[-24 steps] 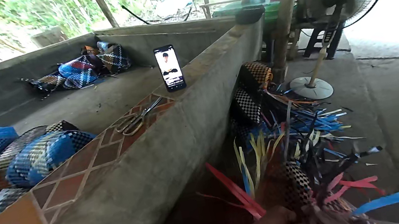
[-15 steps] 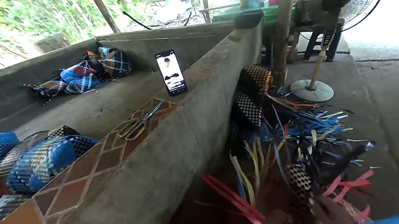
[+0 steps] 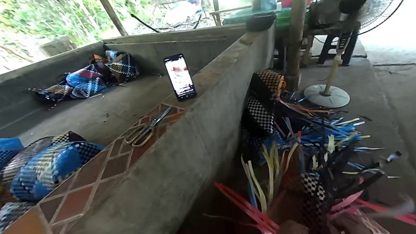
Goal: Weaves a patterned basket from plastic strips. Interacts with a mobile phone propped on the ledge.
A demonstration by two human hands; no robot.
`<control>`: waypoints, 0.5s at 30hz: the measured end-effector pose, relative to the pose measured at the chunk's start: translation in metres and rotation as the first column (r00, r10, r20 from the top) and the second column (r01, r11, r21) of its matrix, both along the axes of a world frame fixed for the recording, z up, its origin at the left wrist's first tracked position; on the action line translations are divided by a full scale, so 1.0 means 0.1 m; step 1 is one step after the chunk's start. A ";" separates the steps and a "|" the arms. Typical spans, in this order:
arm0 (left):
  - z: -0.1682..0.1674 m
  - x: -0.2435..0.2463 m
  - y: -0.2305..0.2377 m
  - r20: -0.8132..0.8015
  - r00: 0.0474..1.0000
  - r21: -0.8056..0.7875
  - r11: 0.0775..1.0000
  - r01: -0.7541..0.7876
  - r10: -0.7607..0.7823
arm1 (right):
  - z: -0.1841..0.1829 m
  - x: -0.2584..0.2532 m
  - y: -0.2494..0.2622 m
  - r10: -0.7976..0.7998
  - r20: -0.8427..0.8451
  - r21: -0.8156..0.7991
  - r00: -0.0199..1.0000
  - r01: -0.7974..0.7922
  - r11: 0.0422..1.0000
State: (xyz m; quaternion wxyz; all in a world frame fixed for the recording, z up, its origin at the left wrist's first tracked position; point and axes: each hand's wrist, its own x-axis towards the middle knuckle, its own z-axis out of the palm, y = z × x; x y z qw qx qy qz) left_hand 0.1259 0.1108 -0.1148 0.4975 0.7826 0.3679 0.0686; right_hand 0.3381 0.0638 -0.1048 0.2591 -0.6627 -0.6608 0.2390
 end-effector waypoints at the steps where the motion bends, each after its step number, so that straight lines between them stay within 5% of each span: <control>1: 0.02 0.02 0.02 -0.062 0.997 -0.058 0.997 -0.057 0.054 | -0.02 -0.01 -0.01 0.049 -0.014 0.091 0.999 -0.047 0.995; 5: 0.08 0.07 0.06 -0.173 0.976 -0.157 0.975 -0.158 0.130 | 0.02 -0.10 -0.10 0.312 -0.017 0.287 0.950 -0.294 0.912; 12: 0.15 -0.13 -0.14 0.191 0.976 0.141 0.981 -0.137 0.109 | 0.02 -0.18 -0.05 0.405 -0.153 0.289 0.901 -0.351 0.891; 15: 0.25 -0.28 -0.09 0.132 0.979 0.224 0.957 -0.183 0.156 | 0.01 -0.21 -0.06 0.369 -0.171 0.293 0.914 -0.310 0.904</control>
